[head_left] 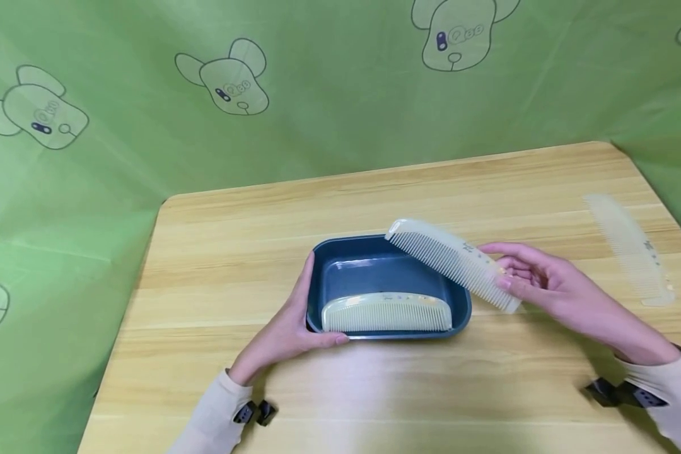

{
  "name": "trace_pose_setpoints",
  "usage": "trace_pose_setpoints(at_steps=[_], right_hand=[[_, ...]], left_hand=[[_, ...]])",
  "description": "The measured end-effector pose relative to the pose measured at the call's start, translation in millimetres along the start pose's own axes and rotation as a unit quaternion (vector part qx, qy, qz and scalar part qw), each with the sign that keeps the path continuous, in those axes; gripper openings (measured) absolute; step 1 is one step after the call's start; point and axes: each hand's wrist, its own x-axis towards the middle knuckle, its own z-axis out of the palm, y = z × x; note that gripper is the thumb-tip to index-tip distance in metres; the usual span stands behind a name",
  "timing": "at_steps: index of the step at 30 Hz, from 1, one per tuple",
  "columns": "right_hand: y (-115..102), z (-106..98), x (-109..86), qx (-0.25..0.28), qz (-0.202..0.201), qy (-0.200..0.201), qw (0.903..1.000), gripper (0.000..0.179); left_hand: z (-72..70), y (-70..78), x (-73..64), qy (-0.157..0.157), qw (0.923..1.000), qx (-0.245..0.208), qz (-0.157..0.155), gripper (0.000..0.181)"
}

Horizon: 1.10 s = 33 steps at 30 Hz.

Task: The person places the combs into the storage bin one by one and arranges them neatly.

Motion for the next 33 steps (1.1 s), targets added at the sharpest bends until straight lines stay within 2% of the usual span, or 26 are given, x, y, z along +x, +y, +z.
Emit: trace_pose_setpoints(at_steps=[4,11,13,20,24,30,33], right_hand=[[-6.0,8.2,5.7,-0.017,-0.011,-0.01,0.9997,0.053],[-14.3,20.2,12.9,-0.031,-0.018,-0.024,0.9991,0.048],[-16.1,22.3,14.3,-0.036,-0.017,-0.027,0.9988,0.047],[-20.1,26.8,17.0,-0.046,-0.009,-0.035,0.9983,0.044],[-22.2,30.2,20.8,-0.042,-0.02,-0.04,0.9981,0.043],[-27.0,38.7,27.1,-0.031,-0.027,-0.048,0.998,0.043],[-27.3,42.0,29.8,-0.025,-0.026,-0.053,0.9979,0.042]], left_hand=[[-0.5,-13.2,0.5,0.0,0.9998,0.018,-0.009,0.15],[0.2,-10.8,-0.7,0.002,0.9994,0.029,-0.021,0.149],[0.8,-6.5,-1.3,0.003,0.9994,0.024,-0.024,0.148],[-0.1,25.6,-3.7,-0.002,0.9994,0.003,-0.033,0.142],[-0.8,29.2,-3.9,-0.003,0.9997,0.001,-0.026,0.141],[-1.5,25.0,-2.5,-0.002,0.9999,0.002,-0.014,0.143],[-1.0,10.2,-0.9,-0.001,1.0,0.008,-0.005,0.146]])
